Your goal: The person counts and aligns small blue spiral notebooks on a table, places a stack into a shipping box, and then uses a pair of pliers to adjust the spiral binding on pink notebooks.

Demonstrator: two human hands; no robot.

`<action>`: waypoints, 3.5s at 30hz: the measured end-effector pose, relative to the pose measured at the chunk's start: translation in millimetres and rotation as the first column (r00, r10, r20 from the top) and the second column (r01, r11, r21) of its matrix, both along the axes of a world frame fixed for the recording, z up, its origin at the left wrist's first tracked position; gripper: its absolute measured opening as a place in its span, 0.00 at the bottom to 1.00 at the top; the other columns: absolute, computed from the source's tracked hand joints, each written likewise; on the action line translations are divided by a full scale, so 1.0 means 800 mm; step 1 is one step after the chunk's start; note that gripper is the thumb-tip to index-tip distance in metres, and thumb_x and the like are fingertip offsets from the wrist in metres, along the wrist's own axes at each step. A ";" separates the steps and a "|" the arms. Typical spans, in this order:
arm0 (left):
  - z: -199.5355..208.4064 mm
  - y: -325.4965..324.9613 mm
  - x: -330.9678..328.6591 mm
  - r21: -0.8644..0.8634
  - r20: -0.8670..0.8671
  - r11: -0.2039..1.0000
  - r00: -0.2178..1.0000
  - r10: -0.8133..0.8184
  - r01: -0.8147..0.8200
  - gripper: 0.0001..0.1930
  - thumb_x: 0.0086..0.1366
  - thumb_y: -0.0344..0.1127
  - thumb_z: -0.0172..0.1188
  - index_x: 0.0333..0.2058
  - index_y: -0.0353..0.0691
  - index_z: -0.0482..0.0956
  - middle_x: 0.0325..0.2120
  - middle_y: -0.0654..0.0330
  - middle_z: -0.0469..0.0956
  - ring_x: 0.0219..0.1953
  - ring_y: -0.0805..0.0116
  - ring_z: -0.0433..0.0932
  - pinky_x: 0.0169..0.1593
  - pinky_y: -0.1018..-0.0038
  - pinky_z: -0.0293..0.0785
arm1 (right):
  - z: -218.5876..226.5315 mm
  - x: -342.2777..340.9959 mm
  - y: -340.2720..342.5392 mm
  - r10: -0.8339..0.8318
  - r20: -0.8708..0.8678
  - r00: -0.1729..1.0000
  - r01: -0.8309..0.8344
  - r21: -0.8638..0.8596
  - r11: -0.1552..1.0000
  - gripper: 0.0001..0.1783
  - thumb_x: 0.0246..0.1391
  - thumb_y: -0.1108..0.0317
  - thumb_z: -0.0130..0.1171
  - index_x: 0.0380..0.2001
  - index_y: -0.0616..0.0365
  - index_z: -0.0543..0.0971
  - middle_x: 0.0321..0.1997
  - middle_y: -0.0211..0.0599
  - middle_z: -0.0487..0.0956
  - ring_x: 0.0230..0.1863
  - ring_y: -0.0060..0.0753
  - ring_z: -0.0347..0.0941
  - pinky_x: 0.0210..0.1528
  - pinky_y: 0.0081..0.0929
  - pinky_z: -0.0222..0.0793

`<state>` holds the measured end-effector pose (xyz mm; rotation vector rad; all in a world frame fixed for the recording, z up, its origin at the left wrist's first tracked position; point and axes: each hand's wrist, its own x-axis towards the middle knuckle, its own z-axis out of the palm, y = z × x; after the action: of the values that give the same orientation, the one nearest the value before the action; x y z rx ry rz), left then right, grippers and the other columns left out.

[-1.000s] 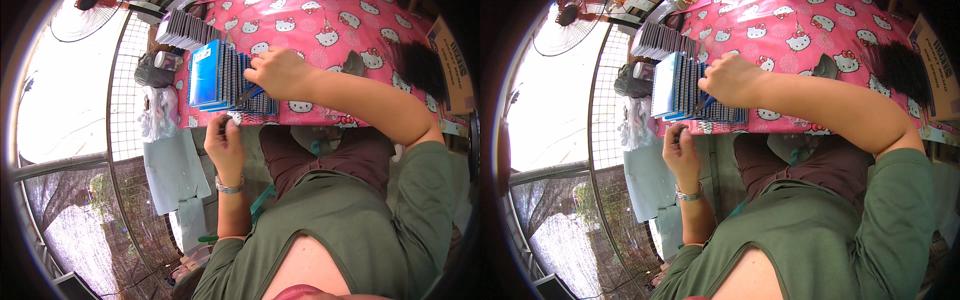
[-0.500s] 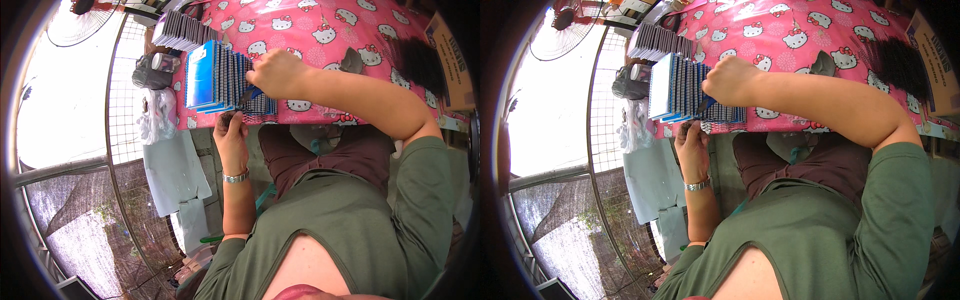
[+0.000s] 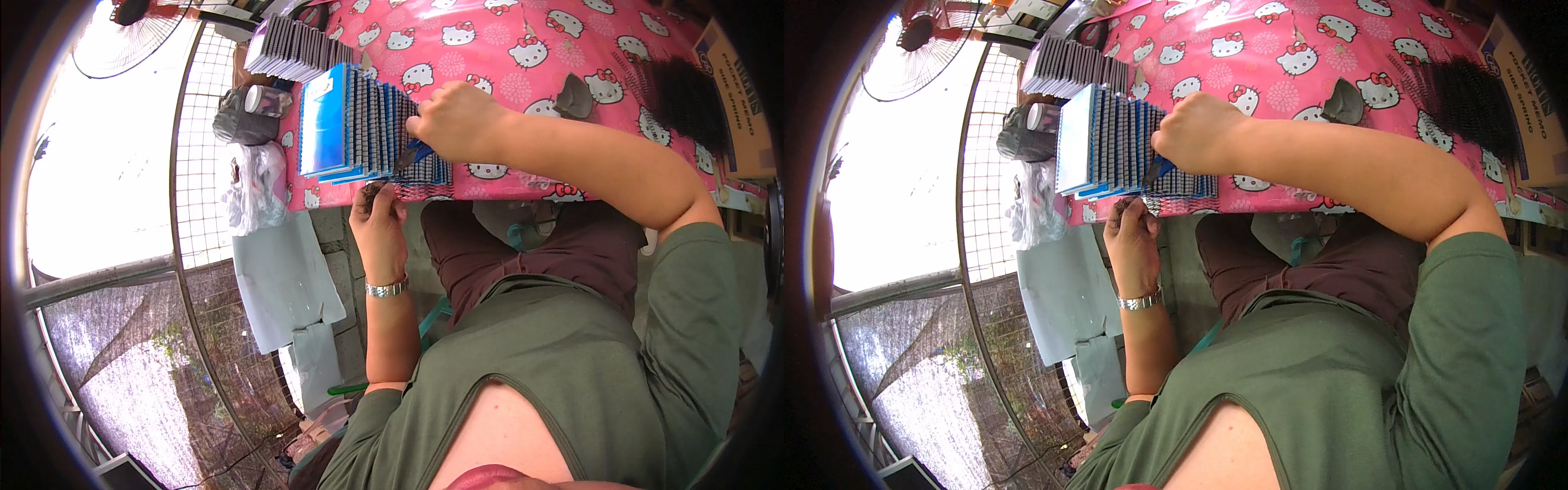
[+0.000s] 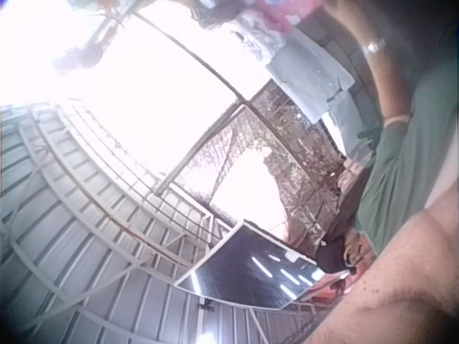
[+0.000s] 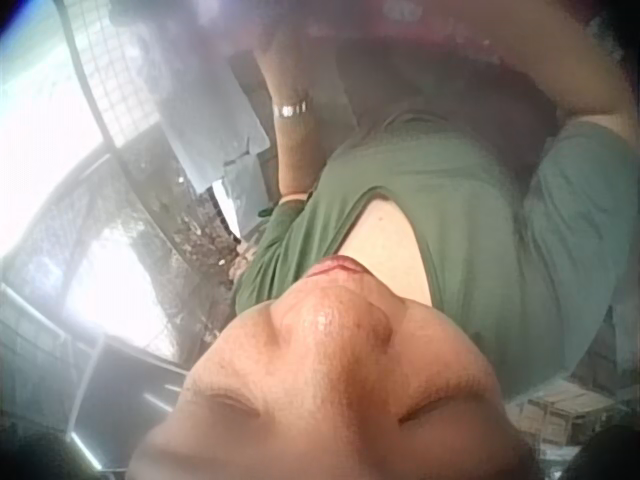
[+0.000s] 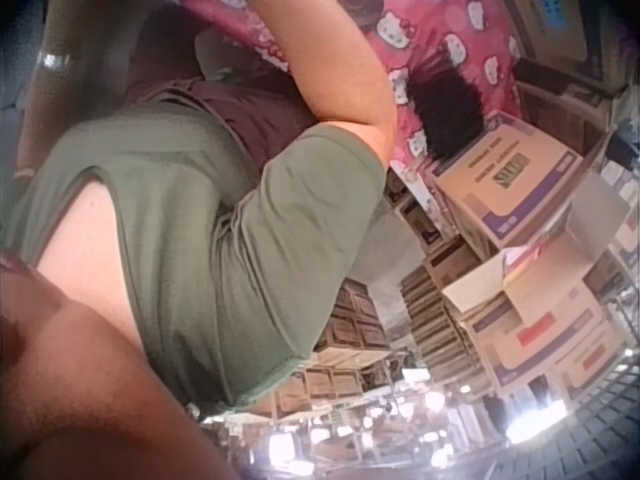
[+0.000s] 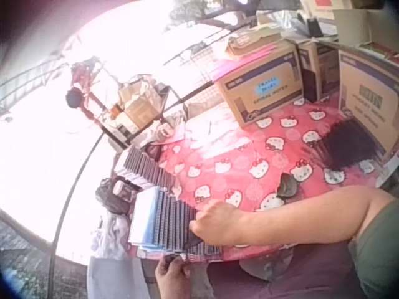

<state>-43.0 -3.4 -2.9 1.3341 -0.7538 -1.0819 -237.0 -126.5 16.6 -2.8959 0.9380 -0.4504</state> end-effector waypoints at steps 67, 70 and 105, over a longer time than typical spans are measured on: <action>-0.051 -0.005 -0.004 0.043 -0.273 0.999 0.962 -0.006 0.019 0.05 0.62 0.21 0.60 0.34 0.37 0.75 0.26 0.64 0.76 0.24 0.76 0.71 0.29 0.79 0.66 | -0.066 0.004 -0.002 0.051 0.178 0.983 0.013 -0.341 0.940 0.06 0.49 0.65 0.55 0.26 0.53 0.79 0.28 0.35 0.80 0.36 0.37 0.79 0.43 0.36 0.72; -0.062 -0.004 0.003 0.030 -0.182 0.998 0.982 -0.049 0.055 0.05 0.63 0.21 0.59 0.35 0.38 0.75 0.27 0.64 0.76 0.24 0.76 0.72 0.29 0.79 0.66 | -0.050 0.014 0.004 0.005 -0.016 1.000 -0.007 -0.104 0.995 0.06 0.49 0.65 0.55 0.27 0.53 0.79 0.27 0.34 0.80 0.36 0.37 0.79 0.44 0.36 0.72; -0.084 -0.002 -0.006 0.021 -0.213 1.000 0.977 0.021 -0.017 0.07 0.61 0.21 0.61 0.34 0.38 0.73 0.26 0.62 0.77 0.25 0.75 0.74 0.29 0.79 0.67 | -0.077 0.003 0.004 -0.017 -0.026 1.000 0.019 0.069 0.997 0.06 0.51 0.66 0.53 0.28 0.55 0.78 0.28 0.34 0.79 0.36 0.37 0.78 0.44 0.37 0.70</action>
<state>-47.7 -5.0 -69.9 1.2153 -0.5717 -1.1973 -234.9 -123.4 -45.1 -2.8394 0.9645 -0.3748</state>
